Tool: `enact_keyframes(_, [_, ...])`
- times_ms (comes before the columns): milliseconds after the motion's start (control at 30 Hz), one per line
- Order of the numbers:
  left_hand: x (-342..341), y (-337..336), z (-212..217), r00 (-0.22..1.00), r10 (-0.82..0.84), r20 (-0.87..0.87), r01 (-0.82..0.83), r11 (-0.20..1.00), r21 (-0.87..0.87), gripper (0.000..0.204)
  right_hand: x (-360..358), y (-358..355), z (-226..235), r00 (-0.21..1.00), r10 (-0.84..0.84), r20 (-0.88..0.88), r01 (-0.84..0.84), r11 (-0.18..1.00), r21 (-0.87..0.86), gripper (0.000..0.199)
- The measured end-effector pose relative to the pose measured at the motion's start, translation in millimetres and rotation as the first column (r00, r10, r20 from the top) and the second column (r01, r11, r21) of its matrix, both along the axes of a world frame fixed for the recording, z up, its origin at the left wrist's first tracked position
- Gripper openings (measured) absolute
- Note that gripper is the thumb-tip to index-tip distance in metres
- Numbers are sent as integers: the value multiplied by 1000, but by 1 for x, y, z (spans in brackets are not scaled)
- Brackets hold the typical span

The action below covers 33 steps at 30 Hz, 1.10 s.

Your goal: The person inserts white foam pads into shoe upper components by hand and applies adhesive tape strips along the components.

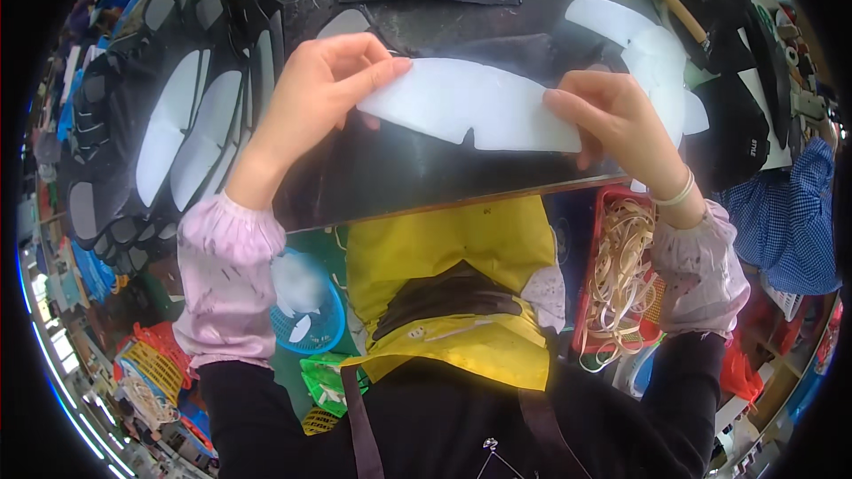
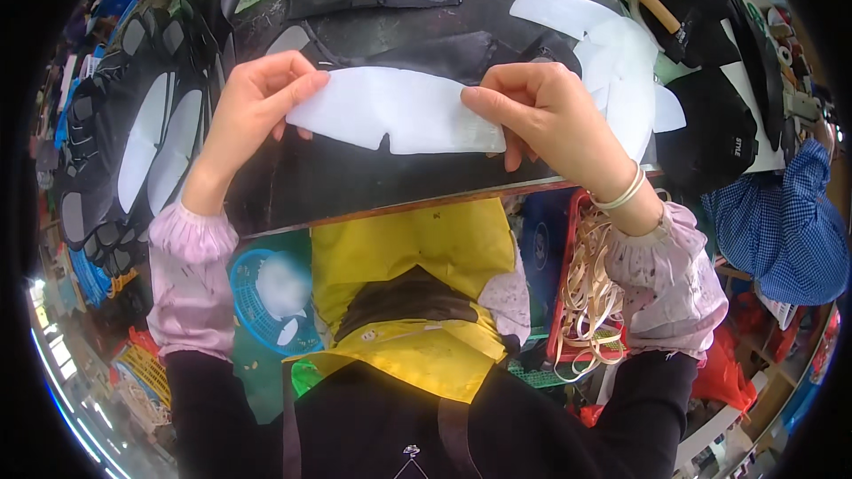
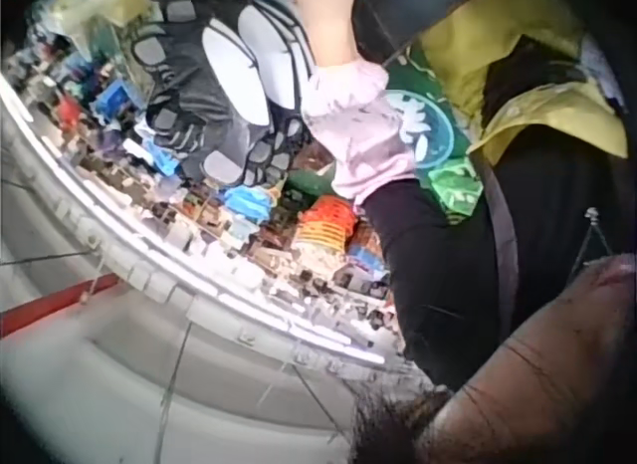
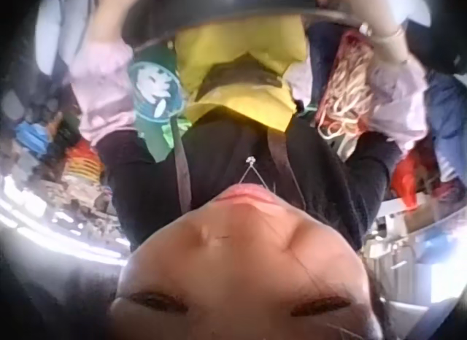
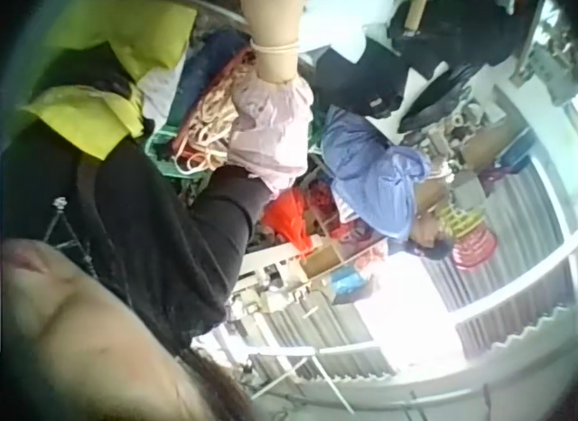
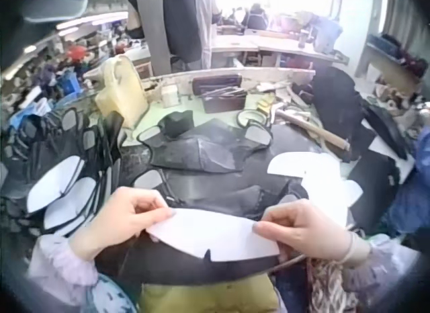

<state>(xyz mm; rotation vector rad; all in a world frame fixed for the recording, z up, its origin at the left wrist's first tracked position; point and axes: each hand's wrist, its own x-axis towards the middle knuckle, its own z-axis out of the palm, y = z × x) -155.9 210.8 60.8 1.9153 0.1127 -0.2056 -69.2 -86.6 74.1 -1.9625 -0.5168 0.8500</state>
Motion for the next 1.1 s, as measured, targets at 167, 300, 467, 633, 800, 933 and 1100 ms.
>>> enact_keyframes(167, [7, 5, -14, 999, -33, -42, 33, 999, 9, 20, 3, 2, -15, 999, -29, -30, 31, 999, 44, 31])
enact_keyframes(300, [6, 1, -18, 996, -5, -92, 8, 1000, 24, 22, 6, 5, -22, 999, 3, -43, -3, 1000, -3, 31])
enact_keyframes(467, [6, -2, -13, 958, -272, 91, 128, 688, 715, 18, 6, 23, -7, 994, 93, 61, -68, 942, -329, 29])
enact_keyframes(633, [-12, -10, -5, 811, -439, 388, 30, 693, 721, 24, -15, 20, -16, 692, 236, 682, -106, 968, -227, 21])
enact_keyframes(800, [-20, -36, -22, 741, -476, 473, 120, 787, 605, 67, -19, 23, -38, 414, 147, 898, -338, 941, 2, 40])
enact_keyframes(933, [-8, -46, -37, 779, -186, 599, -140, 880, 454, 52, -21, 37, -35, 420, 33, 907, -257, 963, 84, 42])
enact_keyframes(1100, [5, -50, -34, 817, -91, 569, -213, 871, 444, 27, -7, 49, -41, 305, 32, 952, -206, 978, 33, 38])
